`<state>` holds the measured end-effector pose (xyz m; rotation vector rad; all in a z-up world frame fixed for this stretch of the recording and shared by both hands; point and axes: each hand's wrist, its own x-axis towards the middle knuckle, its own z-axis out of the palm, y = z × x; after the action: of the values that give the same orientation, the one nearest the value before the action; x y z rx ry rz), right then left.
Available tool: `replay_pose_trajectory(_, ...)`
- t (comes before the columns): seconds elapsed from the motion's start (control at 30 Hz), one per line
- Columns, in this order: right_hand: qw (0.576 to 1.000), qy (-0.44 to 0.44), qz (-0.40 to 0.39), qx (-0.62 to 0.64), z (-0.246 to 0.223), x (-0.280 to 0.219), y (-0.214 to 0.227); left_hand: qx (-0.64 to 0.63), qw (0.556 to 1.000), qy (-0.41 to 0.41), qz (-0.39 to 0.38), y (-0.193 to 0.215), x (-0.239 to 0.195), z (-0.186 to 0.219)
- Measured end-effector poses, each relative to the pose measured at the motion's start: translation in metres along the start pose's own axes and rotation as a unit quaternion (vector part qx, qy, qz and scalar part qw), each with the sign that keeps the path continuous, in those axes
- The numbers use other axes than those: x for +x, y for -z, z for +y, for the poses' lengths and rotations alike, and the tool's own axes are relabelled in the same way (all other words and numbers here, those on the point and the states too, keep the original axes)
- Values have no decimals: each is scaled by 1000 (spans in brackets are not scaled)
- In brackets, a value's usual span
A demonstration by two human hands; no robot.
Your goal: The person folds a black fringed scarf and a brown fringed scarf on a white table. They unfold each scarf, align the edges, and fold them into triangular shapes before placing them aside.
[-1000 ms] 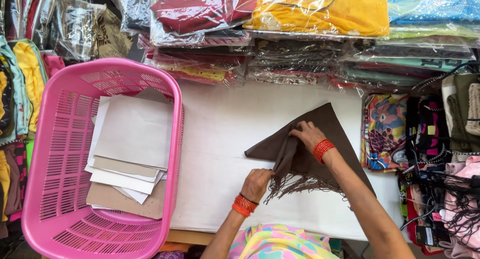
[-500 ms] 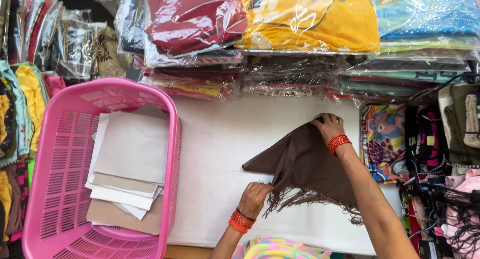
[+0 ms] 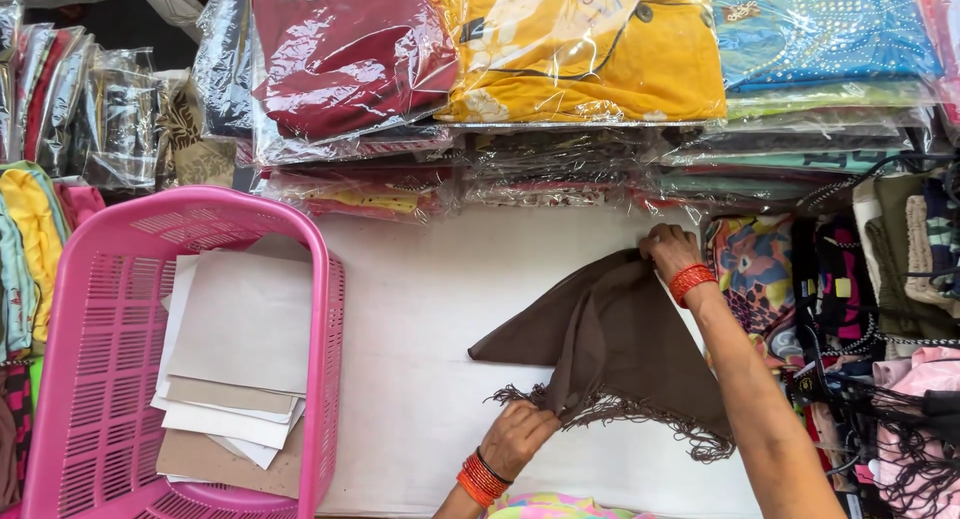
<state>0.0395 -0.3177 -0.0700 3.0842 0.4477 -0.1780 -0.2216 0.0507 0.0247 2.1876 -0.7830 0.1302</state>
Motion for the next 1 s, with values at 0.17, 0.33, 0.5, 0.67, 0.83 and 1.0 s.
replay_pose_trajectory(0.17, 995, -4, -86, 52, 20, -12, 7, 10, 998, -50, -44, -12, -14, 2)
replay_pose_trajectory(0.33, 997, -25, -39, 56, 22, -17, 20, 7, 999, -29, -44, -29, -38, -21)
replay_pose_trajectory(0.5, 1000, -15, 5, 27, 17, -15, 27, 53, 998, 17, -3, -54, -62, -67)
replay_pose_trajectory(0.67, 998, -20, -56, -3, 28, -7, 7, 78, 980, 175, 45, -48, -53, -108)
replay_pose_trajectory(0.83, 999, -23, -38, 13, 26, -5, 16, 15, 952, 299, 63, -19, -7, -115)
replay_pose_trajectory(1.0, 997, -42, -63, 21, 26, -9, 18, 50, 930, 355, 81, -23, 13, -130)
